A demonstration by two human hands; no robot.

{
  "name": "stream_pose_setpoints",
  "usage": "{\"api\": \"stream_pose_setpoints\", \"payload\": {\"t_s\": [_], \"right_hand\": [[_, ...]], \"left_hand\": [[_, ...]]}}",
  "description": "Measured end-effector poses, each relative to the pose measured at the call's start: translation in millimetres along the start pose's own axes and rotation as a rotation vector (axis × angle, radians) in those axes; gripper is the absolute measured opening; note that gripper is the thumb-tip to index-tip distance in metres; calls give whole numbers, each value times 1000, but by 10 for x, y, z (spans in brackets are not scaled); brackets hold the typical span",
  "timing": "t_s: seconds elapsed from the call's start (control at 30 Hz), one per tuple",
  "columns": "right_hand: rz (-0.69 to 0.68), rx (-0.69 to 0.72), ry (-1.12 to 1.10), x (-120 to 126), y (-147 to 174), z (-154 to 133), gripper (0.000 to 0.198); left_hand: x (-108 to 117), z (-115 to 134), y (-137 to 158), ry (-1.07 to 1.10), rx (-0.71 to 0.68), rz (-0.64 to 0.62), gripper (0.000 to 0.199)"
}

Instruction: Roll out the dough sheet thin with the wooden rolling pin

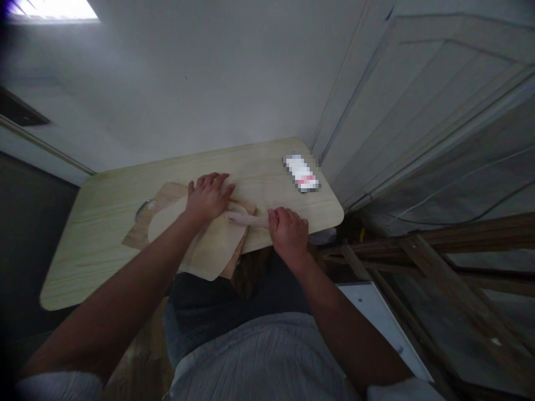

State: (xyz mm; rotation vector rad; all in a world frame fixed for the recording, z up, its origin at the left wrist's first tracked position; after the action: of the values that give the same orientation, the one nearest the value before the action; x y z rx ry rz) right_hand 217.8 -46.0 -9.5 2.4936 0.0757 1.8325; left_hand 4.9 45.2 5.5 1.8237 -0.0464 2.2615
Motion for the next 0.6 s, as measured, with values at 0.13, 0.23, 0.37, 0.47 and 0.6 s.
{"api": "stream_pose_setpoints", "payload": {"t_s": [0.13,0.23,0.37,0.47,0.6], "right_hand": [[-10,-42,25,34,-149,-16,41],[-18,-50,38,40,-119,-32,39],[-9,2,5,5,87,-48,38],[-9,45,-33,-28,216,-42,40],[-16,25,-12,-21,140,-10,40]], "left_hand": [[21,19,-132,4,17,7,56],[39,24,-89,1,22,25,54],[6,-7,106,-11,24,7,55],[-31,-30,220,-16,30,-27,55],[-27,-23,163,-11,38,-38,55]]}}
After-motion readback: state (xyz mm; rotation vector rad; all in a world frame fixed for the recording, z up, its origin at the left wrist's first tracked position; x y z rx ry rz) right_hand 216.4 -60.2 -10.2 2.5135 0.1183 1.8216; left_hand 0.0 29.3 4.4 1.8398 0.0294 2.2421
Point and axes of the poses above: each hand's wrist, its own y-axis away from the middle knuckle, its own x-axis out of the back of the hand, z = x × y, the point moved 7 cm from there along -y, towards the middle knuckle, and after that the axes turned 15 degrees about -z, right-handed, at the moved point
